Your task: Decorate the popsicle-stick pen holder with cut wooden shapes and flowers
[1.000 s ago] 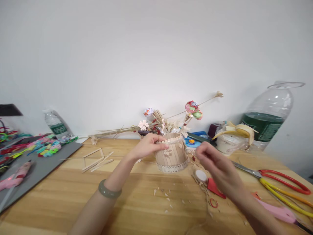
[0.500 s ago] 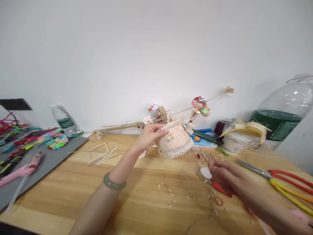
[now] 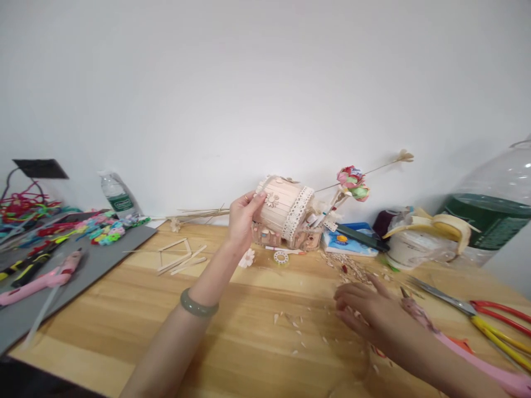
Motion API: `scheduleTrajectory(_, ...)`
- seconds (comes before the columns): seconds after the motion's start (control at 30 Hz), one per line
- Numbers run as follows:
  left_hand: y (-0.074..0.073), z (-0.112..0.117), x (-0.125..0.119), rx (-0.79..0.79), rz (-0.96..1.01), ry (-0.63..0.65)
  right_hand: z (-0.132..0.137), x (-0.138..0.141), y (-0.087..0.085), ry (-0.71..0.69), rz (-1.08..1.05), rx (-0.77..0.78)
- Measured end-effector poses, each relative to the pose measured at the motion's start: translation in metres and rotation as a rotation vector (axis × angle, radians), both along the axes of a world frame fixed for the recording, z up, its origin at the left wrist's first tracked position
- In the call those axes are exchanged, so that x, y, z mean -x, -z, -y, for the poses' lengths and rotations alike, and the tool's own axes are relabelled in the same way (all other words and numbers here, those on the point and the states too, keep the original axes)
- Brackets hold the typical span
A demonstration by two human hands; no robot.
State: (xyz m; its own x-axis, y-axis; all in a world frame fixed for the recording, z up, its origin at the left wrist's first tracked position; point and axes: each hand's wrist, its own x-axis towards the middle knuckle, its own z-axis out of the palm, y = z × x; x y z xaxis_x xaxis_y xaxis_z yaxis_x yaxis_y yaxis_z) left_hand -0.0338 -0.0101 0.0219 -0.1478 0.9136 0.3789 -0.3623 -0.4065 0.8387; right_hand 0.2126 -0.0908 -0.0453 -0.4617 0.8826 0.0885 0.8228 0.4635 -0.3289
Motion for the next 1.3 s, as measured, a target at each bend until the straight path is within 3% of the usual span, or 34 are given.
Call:
scheduleTrajectory(0.1, 0.002, 0.0, -0.001, 0.028, -0.049, 0.034, -0.002, 0.008, -0.006, -0.018, -0.289, 0.043)
scheduleTrajectory(0.27, 0.003, 0.004, -0.004, 0.076, -0.176, 0.108, -0.006, 0.01, -0.011, 0.162, -0.661, 0.172)
scheduleTrajectory(0.43, 0.005, 0.006, -0.006, 0.087, -0.316, 0.215, -0.02, 0.015, -0.009, 0.331, -1.031, 0.163)
scheduleTrajectory(0.6, 0.009, 0.012, -0.014, 0.083, -0.418, 0.342, -0.034, 0.036, 0.0, 0.273, -1.197, 0.291)
scheduleTrajectory(0.77, 0.009, 0.019, -0.022, 0.031, -0.465, 0.421, -0.039, 0.045, -0.003, 0.225, -1.263, 0.215)
scheduleTrajectory(0.9, 0.01, 0.014, -0.022, -0.053, -0.292, 0.291, -0.034, 0.042, -0.006, 0.231, -1.38, 0.167)
scheduleTrajectory(1.0, 0.017, 0.006, -0.024, 0.057, -0.067, 0.214, -0.031, 0.041, -0.008, 0.175, -1.513, 0.179)
scheduleTrajectory(1.2, 0.034, 0.014, -0.043, 0.255, -0.102, 0.569, -0.034, 0.046, -0.012, 0.098, -1.674, 0.112)
scheduleTrajectory(1.3, 0.037, 0.024, -0.051, 0.298, -0.112, 0.671, -0.033, 0.047, -0.009, 0.115, -1.645, 0.113)
